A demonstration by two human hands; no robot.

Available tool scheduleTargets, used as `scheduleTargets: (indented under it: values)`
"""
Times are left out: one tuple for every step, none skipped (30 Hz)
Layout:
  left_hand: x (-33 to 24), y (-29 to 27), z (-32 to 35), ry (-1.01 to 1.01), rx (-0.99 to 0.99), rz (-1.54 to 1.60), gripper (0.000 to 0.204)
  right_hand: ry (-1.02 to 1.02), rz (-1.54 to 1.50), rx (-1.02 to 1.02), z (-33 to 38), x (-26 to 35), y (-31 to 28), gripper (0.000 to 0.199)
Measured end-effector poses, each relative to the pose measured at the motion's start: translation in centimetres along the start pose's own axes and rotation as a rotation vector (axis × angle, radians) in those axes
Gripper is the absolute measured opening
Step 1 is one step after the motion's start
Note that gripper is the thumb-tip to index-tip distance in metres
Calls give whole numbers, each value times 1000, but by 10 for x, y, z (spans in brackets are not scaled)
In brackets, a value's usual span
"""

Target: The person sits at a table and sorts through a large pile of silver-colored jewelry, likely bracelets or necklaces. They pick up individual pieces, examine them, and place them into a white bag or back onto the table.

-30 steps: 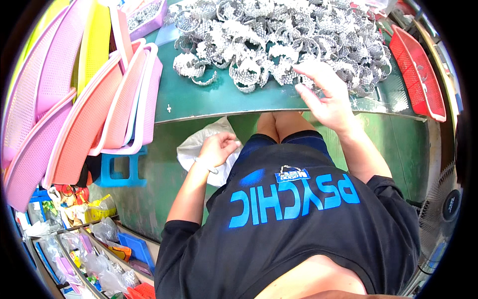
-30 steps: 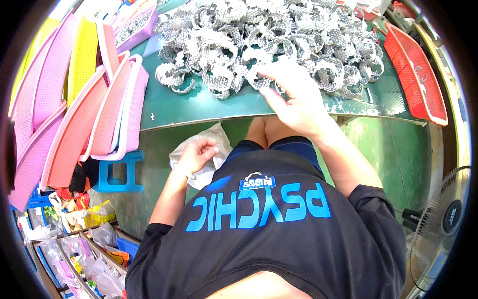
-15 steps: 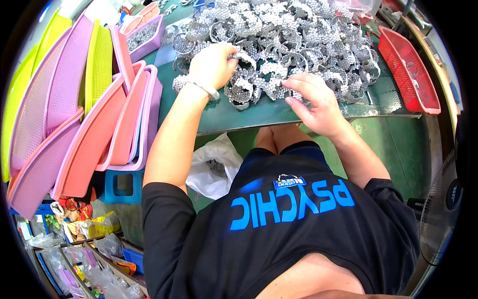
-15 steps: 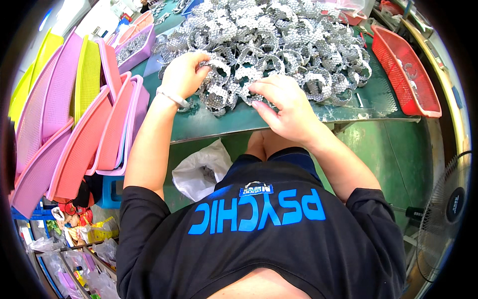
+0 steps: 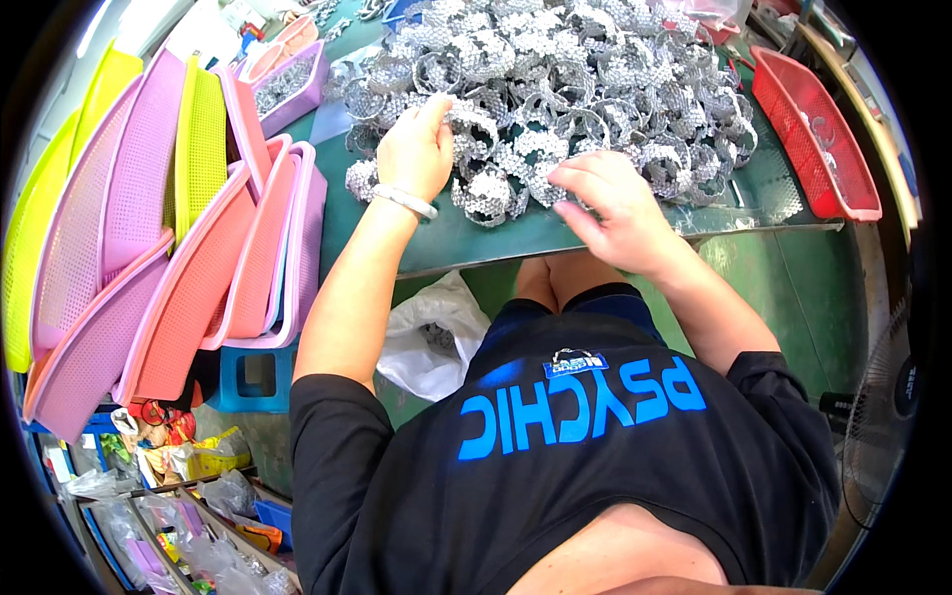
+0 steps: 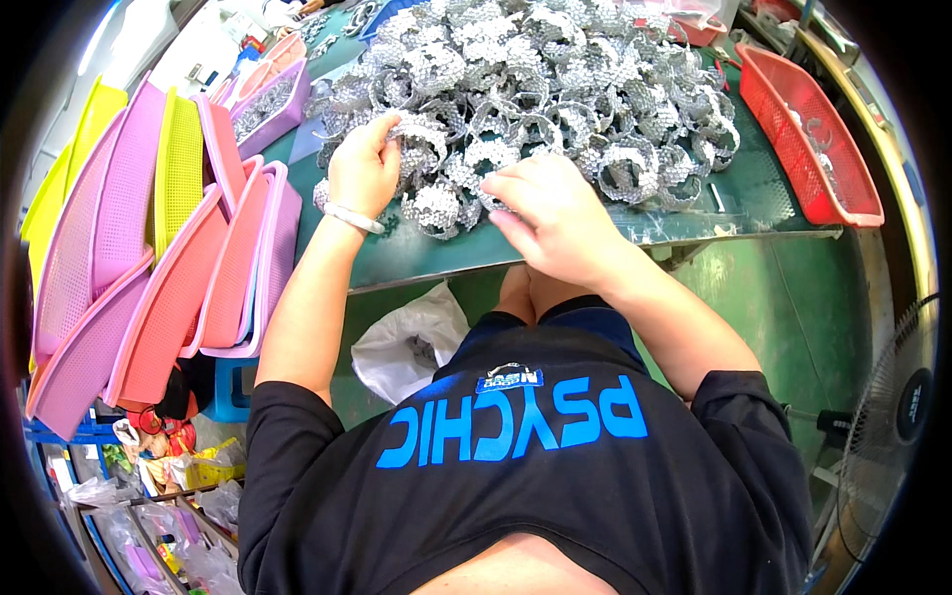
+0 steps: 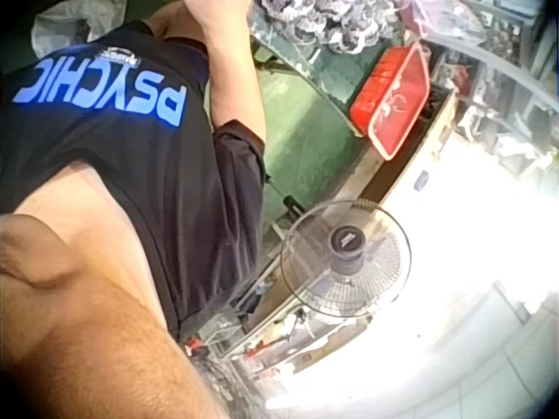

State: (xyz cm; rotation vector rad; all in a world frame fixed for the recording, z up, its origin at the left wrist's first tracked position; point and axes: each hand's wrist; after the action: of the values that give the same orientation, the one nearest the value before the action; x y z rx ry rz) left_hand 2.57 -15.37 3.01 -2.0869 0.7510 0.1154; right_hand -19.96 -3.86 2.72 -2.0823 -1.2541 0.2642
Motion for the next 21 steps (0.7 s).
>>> scheduleTargets:
  values:
    - [-1, 0, 1, 5, -27, -9, 29, -28, 19, 30, -2, 2, 4, 28]
    - [0, 2, 1, 7, -22, -11, 30, -58, 38, 61, -5, 5, 10, 29]
    - [1, 3, 2, 6, -18, -17, 31, -41, 38, 102, -7, 8, 19, 31]
    - [2, 5, 1, 12, -14, -14, 32, -28, 32, 120, -9, 9, 28, 33]
    - [1, 5, 1, -9, -2, 18, 32, -14, 25, 137, -11, 9, 37, 36]
    - [-1, 0, 3, -36, 10, 43, 33, 19, 18, 145, -15, 11, 43, 38]
    - [-2, -3, 4, -64, 21, 68, 34, 52, 11, 152, -20, 11, 48, 40]
    - [-1, -7, 6, -54, -8, 104, 29, 86, 4, 160, -24, 11, 53, 42]
    - [3, -10, 11, -108, 3, 142, 26, 100, 25, 165, -27, 10, 56, 41]
    - [7, -12, 17, -162, 14, 181, 24, 114, 46, 169, -29, 8, 60, 40]
    - [10, -15, 24, -216, 25, 219, 22, 129, 67, 173, -31, 5, 63, 40]
    - [9, -19, 33, -330, 105, 284, 17, 101, 91, 143, -31, 1, 67, 40]
    - [17, -18, 45, -409, 232, 364, 18, 104, 93, 141, -32, -1, 69, 39]
    - [21, -15, 57, -425, 291, 399, 22, 108, 96, 139, -34, -3, 70, 38]
    - [20, -14, 68, -442, 351, 438, 26, 113, 98, 141, -35, -2, 69, 38]
    - [15, -18, 73, -459, 413, 406, 32, 225, 64, 265, -38, 1, 66, 45]
    - [17, -15, 76, -452, 445, 405, 33, 234, 74, 250, -39, -2, 68, 44]
    - [13, -13, 75, -438, 456, 394, 31, 244, 68, 235, -41, -3, 69, 44]
    - [10, -12, 74, -423, 467, 383, 30, 255, 63, 219, -42, -3, 69, 44]
    - [14, -8, 75, -462, 471, 432, 28, 251, 58, 200, -41, -3, 71, 43]
    - [18, -2, 75, -496, 473, 481, 27, 246, 55, 178, -40, -4, 72, 42]
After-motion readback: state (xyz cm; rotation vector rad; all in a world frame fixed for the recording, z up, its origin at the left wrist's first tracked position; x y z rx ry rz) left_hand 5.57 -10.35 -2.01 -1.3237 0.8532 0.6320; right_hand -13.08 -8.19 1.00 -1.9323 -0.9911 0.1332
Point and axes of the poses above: each hand's wrist, its own z-axis away from the middle knuckle, its own y-axis out of the palm, x = y × z, and after that the axes turned 11 degrees about -y, right-handed
